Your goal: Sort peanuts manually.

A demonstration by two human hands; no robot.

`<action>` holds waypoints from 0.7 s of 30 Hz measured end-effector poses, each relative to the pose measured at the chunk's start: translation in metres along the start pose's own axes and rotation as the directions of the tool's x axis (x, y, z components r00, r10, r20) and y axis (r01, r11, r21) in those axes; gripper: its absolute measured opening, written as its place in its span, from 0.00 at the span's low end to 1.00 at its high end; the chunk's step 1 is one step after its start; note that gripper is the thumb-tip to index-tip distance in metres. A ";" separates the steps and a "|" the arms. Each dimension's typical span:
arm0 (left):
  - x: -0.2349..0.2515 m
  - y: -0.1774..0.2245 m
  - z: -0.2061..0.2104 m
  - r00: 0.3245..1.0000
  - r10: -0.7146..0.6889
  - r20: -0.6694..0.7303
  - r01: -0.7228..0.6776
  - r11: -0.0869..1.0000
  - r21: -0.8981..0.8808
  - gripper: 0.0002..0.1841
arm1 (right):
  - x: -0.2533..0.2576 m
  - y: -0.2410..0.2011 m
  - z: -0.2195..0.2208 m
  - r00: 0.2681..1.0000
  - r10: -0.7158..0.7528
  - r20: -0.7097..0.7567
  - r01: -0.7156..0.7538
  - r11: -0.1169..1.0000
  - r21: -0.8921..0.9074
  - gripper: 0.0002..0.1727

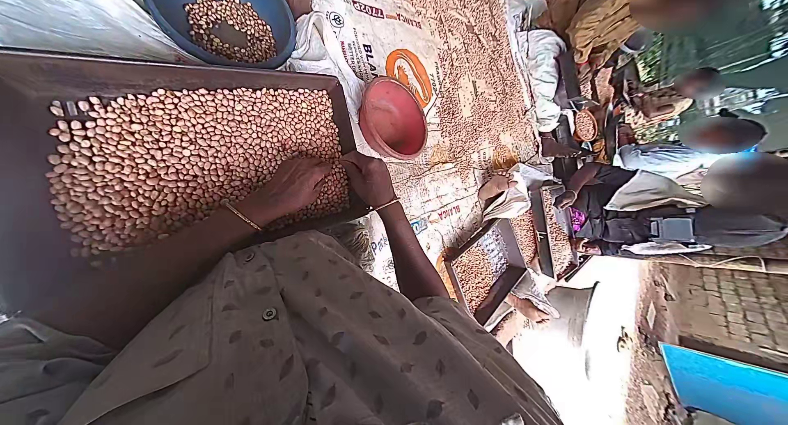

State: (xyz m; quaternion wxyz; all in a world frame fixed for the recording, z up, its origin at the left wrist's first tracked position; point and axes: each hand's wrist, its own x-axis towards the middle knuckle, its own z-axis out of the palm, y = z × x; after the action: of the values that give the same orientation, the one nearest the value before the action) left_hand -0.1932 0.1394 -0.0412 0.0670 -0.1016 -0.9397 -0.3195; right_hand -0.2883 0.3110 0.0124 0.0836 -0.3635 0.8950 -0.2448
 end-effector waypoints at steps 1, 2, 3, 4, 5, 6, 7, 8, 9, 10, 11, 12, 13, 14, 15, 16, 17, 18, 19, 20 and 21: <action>0.000 0.001 0.000 1.000 -0.005 0.005 0.005 1.000 0.017 0.09 | -0.001 -0.008 -0.002 0.998 0.025 0.064 -0.016 0.990 -0.140 0.14; -0.001 0.002 0.000 1.000 -0.011 0.009 0.011 1.000 0.025 0.10 | 0.000 -0.014 -0.004 0.990 0.056 0.132 -0.021 0.967 -0.255 0.16; -0.001 0.003 0.000 1.000 -0.019 0.014 0.019 0.999 0.028 0.10 | 0.002 -0.020 -0.007 0.975 0.089 0.203 -0.014 0.938 -0.346 0.17; -0.002 0.003 0.000 1.000 -0.020 0.013 0.019 0.999 0.029 0.10 | 0.005 -0.025 -0.010 0.955 0.119 0.270 0.006 0.908 -0.419 0.18; -0.002 0.003 0.001 1.000 -0.015 0.010 0.014 0.999 0.031 0.10 | 0.009 -0.029 -0.012 0.937 0.134 0.323 0.042 0.874 -0.483 0.19; -0.001 0.003 0.001 1.000 -0.011 0.009 0.011 0.999 0.037 0.09 | 0.011 -0.032 -0.012 0.924 0.134 0.359 0.084 0.843 -0.531 0.18; 0.000 0.003 0.001 1.000 -0.012 0.009 0.012 0.999 0.043 0.09 | 0.012 -0.035 -0.012 0.914 0.133 0.384 0.119 0.816 -0.566 0.18; 0.000 0.004 0.001 1.000 -0.020 0.013 0.019 0.999 0.043 0.09 | 0.013 -0.038 -0.011 0.910 0.127 0.396 0.147 0.791 -0.594 0.17; 0.001 0.005 0.001 1.000 -0.026 0.012 0.026 0.999 0.045 0.10 | 0.012 -0.040 -0.010 0.908 0.121 0.401 0.168 0.772 -0.613 0.17; 0.001 0.005 0.002 1.000 -0.029 0.009 0.029 0.998 0.049 0.10 | 0.011 -0.041 -0.008 0.909 0.112 0.402 0.184 0.758 -0.626 0.17; 0.001 0.005 0.004 1.000 -0.031 0.000 0.031 0.998 0.053 0.10 | 0.010 -0.041 -0.007 0.914 0.099 0.394 0.190 0.753 -0.630 0.16; 0.001 0.004 0.005 0.999 -0.031 -0.007 0.032 0.997 0.065 0.10 | 0.008 -0.041 -0.006 0.916 0.095 0.389 0.191 0.751 -0.632 0.15; 0.001 0.005 0.006 0.999 -0.030 -0.011 0.031 0.997 0.072 0.10 | 0.007 -0.041 -0.006 0.919 0.094 0.383 0.187 0.751 -0.633 0.15; 0.002 0.005 0.007 0.999 -0.032 -0.010 0.033 0.997 0.076 0.10 | 0.006 -0.041 -0.005 0.922 0.092 0.376 0.183 0.752 -0.633 0.15; 0.002 0.006 0.007 0.999 -0.032 -0.011 0.033 0.996 0.078 0.10 | 0.005 -0.040 -0.004 0.927 0.084 0.366 0.181 0.752 -0.633 0.14; 0.002 0.006 0.008 1.000 -0.027 -0.014 0.028 0.996 0.081 0.10 | 0.004 -0.040 -0.004 0.931 0.075 0.356 0.182 0.753 -0.632 0.14; 0.002 0.005 0.008 1.000 -0.023 -0.019 0.024 0.996 0.083 0.10 | 0.003 -0.040 -0.003 0.934 0.071 0.351 0.180 0.755 -0.630 0.14; 0.002 0.005 0.008 0.999 -0.024 -0.025 0.026 0.997 0.074 0.09 | 0.002 -0.038 -0.003 0.940 0.051 0.337 0.181 0.762 -0.621 0.13; 0.002 0.003 0.008 0.999 -0.031 -0.038 0.033 0.998 0.049 0.08 | 0.002 -0.033 -0.001 0.952 0.009 0.305 0.182 0.787 -0.590 0.12; 0.002 0.001 0.007 0.997 -0.037 -0.061 0.038 0.999 0.011 0.08 | 0.003 -0.023 0.000 0.968 -0.047 0.247 0.174 0.836 -0.520 0.11; 0.003 -0.002 0.004 0.996 -0.042 -0.079 0.039 0.998 -0.039 0.07 | 0.006 -0.012 -0.002 0.979 -0.091 0.181 0.155 0.912 -0.381 0.12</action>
State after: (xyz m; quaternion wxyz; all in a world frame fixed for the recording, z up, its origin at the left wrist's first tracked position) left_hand -0.1964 0.1408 -0.0450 0.0960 -0.0711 -0.9320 -0.3423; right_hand -0.2858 0.2998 0.0201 0.0644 -0.4471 0.8915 -0.0354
